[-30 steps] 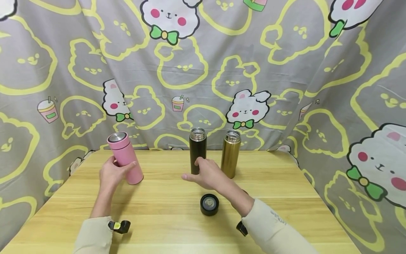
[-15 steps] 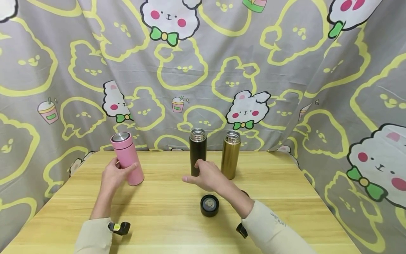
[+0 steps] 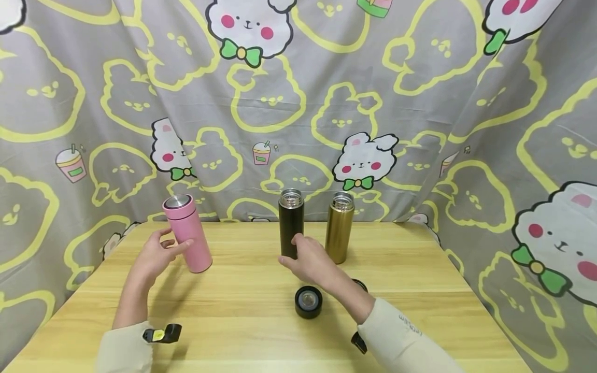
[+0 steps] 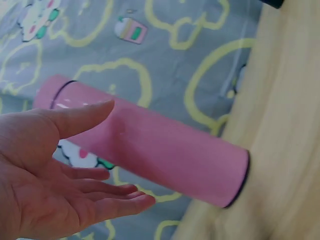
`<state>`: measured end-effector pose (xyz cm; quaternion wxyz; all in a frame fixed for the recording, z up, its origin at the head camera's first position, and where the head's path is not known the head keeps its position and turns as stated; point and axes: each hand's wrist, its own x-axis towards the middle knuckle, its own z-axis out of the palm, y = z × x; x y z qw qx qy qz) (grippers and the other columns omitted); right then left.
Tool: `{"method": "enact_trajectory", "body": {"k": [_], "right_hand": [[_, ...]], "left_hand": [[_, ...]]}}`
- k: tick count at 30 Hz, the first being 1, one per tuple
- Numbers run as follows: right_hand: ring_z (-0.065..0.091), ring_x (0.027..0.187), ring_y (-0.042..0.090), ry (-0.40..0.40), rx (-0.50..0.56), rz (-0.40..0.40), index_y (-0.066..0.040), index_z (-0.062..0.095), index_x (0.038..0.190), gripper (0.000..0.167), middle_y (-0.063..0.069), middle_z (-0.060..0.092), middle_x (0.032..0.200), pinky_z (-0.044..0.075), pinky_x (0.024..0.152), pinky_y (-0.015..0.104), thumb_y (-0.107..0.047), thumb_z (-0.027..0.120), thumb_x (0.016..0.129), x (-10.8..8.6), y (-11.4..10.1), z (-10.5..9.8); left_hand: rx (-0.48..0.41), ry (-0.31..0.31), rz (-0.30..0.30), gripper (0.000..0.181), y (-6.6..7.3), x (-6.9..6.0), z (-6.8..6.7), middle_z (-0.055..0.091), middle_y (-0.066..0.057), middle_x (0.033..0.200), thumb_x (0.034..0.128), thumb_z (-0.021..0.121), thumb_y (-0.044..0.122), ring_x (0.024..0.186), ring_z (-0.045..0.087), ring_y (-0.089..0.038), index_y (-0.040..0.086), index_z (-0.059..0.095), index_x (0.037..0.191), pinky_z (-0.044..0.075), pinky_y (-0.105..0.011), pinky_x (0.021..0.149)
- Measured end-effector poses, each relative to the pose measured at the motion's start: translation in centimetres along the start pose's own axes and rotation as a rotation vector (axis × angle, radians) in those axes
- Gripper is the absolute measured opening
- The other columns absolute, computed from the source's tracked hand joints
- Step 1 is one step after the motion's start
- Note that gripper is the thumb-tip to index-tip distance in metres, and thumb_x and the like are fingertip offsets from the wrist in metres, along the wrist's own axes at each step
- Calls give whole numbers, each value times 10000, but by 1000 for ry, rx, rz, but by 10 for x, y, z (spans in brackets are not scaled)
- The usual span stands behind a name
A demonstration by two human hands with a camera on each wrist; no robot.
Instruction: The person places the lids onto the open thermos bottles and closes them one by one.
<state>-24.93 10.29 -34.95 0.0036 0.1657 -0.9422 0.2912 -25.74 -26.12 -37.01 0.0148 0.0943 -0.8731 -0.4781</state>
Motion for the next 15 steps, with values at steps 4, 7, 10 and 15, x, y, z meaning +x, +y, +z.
{"method": "enact_trajectory", "body": {"k": [4, 7, 10, 15], "right_hand": [[642, 871, 212, 0, -25, 5, 15, 581, 1309, 507, 121, 684, 1003, 542, 742, 384, -317, 721, 952, -3, 5, 5], [657, 974, 261, -3, -43, -1, 29, 573, 1321, 537, 176, 677, 1106, 554, 805, 427, -340, 712, 957, -6, 9, 8], [651, 1068, 319, -6, -54, -8, 47, 564, 1335, 595, 213, 659, 1180, 550, 870, 467, -385, 710, 953, -9, 14, 11], [596, 1223, 397, -38, -72, -2, 61, 525, 1382, 737, 274, 600, 1320, 516, 976, 521, -501, 693, 936, -14, 21, 16]], "left_hand": [[-38, -32, -2, 1054, 3, -6, -8, 264, -349, 1592, 941, 629, 591, 1459, 314, -505, 13, 61, 1614, 335, -637, 1140], [-61, -38, -4, 1009, 5, -11, -10, 294, -348, 1578, 954, 599, 600, 1421, 388, -497, -9, 119, 1599, 403, -605, 1104], [-62, -26, -6, 916, 8, -15, -10, 353, -336, 1542, 972, 587, 574, 1346, 493, -476, -41, 233, 1551, 511, -524, 1015], [-53, 1, 18, 764, 12, -20, -7, 499, -317, 1408, 995, 582, 523, 1216, 606, -442, -62, 370, 1438, 584, -437, 902]]}}
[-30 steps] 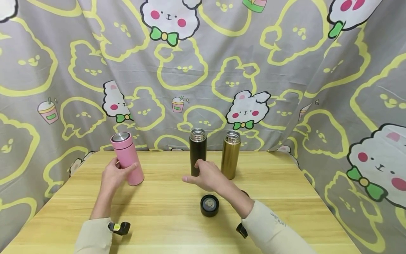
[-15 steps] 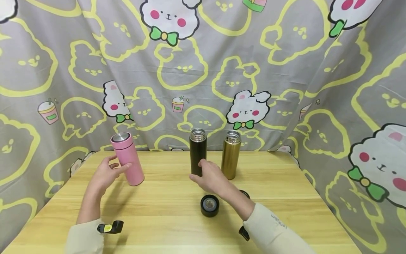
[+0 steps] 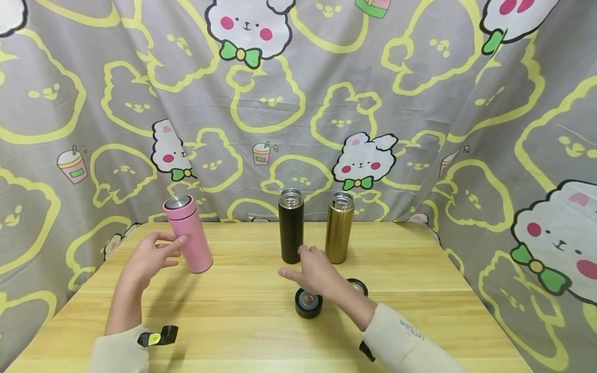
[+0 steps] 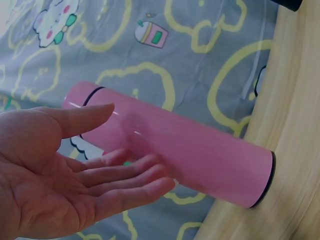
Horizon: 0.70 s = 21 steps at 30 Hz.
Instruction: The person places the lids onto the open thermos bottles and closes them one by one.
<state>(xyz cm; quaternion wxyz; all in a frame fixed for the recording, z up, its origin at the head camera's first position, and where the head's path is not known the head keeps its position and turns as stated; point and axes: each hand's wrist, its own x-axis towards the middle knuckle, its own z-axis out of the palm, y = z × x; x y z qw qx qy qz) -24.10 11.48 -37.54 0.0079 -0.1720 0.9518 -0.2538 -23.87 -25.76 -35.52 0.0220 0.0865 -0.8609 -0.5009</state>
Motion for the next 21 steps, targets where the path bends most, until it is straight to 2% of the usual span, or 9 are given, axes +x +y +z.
{"method": "enact_trajectory", "body": {"k": [5, 10, 14, 18, 21], "right_hand": [[528, 1319, 431, -46, 0, 17, 58, 476, 1440, 852, 288, 545, 1410, 468, 1046, 558, -571, 691, 907, -4, 6, 7], [537, 1304, 412, -77, -4, 18, 42, 499, 1421, 836, 273, 559, 1388, 473, 1041, 544, -561, 724, 886, -8, 10, 13], [575, 1237, 390, -84, -7, 7, 33, 526, 1382, 766, 269, 590, 1318, 501, 985, 518, -496, 762, 881, -12, 12, 15], [598, 1168, 399, -104, -10, 6, 29, 539, 1356, 711, 270, 602, 1262, 516, 933, 519, -437, 784, 879, -15, 14, 17], [591, 1181, 406, -133, -3, 15, 24, 539, 1362, 711, 259, 605, 1263, 510, 943, 530, -430, 790, 875, -17, 15, 17]], "left_hand": [[-5, 16, 65, 549, 4, -1, 6, 633, -285, 1222, 1024, 592, 404, 1086, 674, -382, -56, 497, 1309, 603, -404, 863], [12, 43, 133, 378, 13, -3, 19, 690, -227, 1103, 1021, 624, 291, 936, 716, -281, -44, 592, 1194, 610, -390, 816], [31, 38, 185, 311, 21, -2, 36, 718, -185, 1013, 999, 659, 249, 854, 725, -246, -32, 641, 1130, 610, -366, 763], [22, -5, 229, 244, 27, 0, 57, 736, -130, 894, 983, 675, 209, 787, 720, -224, -17, 684, 1075, 611, -363, 710], [16, -41, 253, 200, 30, -1, 73, 736, -105, 844, 975, 682, 189, 756, 713, -217, 4, 701, 1049, 613, -378, 707]]}}
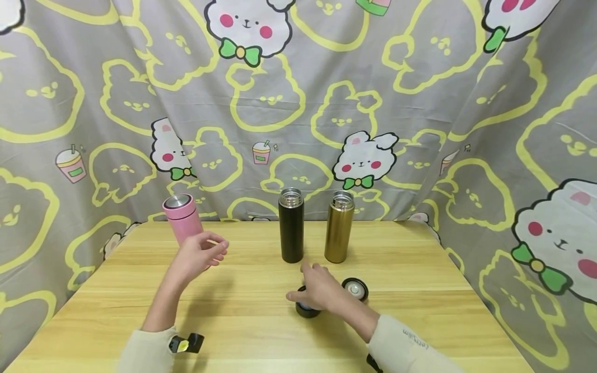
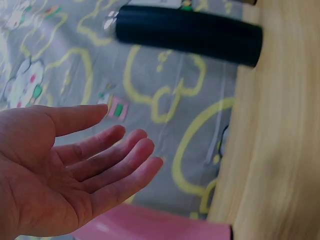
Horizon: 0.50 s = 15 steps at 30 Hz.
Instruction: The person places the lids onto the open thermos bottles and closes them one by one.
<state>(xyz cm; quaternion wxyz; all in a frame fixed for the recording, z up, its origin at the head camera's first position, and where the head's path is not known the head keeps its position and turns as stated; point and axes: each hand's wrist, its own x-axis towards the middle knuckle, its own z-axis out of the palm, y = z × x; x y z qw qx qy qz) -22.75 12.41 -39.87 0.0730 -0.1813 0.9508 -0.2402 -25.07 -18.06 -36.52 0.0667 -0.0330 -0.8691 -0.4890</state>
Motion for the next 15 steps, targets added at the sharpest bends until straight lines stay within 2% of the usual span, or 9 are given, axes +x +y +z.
{"method": "enact_trajectory", "body": {"k": [2, 6, 10, 15], "right_hand": [[587, 1191, 406, -22, 6, 4, 18, 537, 1370, 719, 244, 617, 1253, 505, 952, 533, -432, 793, 871, -2, 1, 1], [577, 1217, 411, -60, -2, -6, 4, 544, 1368, 725, 213, 645, 1231, 489, 985, 547, -439, 803, 857, -5, 3, 2], [567, 1239, 421, -75, -19, 2, -23, 570, 1337, 708, 204, 647, 1250, 469, 1022, 571, -432, 833, 824, -7, 4, 5], [586, 1193, 383, -78, -24, 8, -57, 582, 1312, 685, 196, 623, 1253, 486, 994, 559, -359, 882, 776, -10, 4, 7]], "left_hand": [[6, -19, 15, 185, 1, 0, 10, 741, -91, 836, 970, 687, 189, 744, 713, -206, 18, 703, 1038, 612, -372, 700], [28, -53, 8, 166, 4, -2, 24, 736, -87, 831, 961, 699, 208, 722, 701, -186, 51, 706, 1016, 603, -350, 684], [37, -81, -3, 157, 6, -3, 35, 712, -73, 798, 958, 703, 208, 717, 685, -178, 58, 701, 1004, 577, -305, 649], [49, -128, -10, 150, 8, -5, 45, 692, -33, 771, 957, 708, 210, 718, 683, -188, 66, 692, 994, 557, -291, 628]]}}
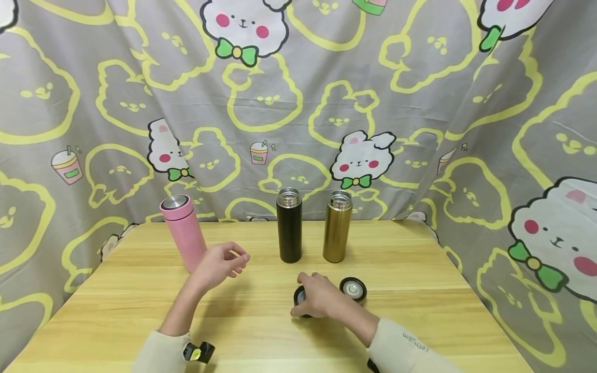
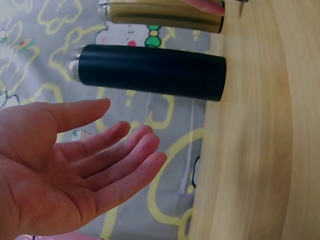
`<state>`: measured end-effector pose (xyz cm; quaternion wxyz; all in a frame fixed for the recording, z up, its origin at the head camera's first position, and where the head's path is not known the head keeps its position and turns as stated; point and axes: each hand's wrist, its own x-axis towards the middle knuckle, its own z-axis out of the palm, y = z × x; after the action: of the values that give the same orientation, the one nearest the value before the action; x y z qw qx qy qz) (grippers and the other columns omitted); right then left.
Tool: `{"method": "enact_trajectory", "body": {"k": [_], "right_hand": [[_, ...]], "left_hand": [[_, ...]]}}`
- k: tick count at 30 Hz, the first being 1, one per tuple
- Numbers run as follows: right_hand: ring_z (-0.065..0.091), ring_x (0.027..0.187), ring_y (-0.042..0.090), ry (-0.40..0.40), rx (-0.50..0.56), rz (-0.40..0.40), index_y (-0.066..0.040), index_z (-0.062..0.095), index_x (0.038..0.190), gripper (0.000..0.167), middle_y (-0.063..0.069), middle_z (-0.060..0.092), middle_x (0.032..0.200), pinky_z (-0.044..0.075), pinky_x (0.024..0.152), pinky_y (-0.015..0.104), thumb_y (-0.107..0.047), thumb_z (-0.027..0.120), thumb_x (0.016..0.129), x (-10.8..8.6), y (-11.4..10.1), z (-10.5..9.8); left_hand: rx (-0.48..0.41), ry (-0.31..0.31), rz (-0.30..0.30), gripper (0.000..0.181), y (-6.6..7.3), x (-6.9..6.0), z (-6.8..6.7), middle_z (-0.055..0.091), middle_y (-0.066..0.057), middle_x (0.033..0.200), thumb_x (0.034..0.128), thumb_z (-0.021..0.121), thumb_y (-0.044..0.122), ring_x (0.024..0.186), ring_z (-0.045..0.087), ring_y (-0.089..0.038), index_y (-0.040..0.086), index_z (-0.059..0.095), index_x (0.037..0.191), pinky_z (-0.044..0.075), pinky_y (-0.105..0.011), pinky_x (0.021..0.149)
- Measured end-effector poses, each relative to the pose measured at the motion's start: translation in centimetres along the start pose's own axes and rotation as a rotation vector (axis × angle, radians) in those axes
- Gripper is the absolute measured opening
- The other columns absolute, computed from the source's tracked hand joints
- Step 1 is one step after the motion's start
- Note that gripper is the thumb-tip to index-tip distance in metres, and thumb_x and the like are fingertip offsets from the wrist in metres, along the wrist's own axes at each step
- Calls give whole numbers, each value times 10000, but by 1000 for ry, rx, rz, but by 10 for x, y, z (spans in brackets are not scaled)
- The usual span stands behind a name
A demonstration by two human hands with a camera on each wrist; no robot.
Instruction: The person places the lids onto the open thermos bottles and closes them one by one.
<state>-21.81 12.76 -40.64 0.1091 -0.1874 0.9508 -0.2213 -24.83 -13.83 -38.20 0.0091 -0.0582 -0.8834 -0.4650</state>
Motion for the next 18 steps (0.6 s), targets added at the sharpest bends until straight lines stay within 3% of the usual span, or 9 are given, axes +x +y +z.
{"method": "enact_trajectory", "body": {"k": [11, 18], "right_hand": [[612, 1073, 317, -22, 3, 6, -54, 610, 1233, 594, 142, 624, 1134, 507, 910, 508, -262, 904, 761, 1, -1, 1], [606, 1020, 297, -37, 0, 11, -54, 612, 1198, 536, 126, 612, 1088, 510, 863, 497, -263, 885, 787, 1, -1, 1]], "left_hand": [[11, -63, -18, 155, -1, 1, 6, 721, -115, 831, 958, 708, 241, 749, 699, -249, 89, 687, 977, 548, -301, 631], [33, -67, -11, 156, -1, 2, 9, 708, -55, 796, 961, 705, 244, 744, 697, -241, 91, 686, 986, 543, -298, 623]]}}
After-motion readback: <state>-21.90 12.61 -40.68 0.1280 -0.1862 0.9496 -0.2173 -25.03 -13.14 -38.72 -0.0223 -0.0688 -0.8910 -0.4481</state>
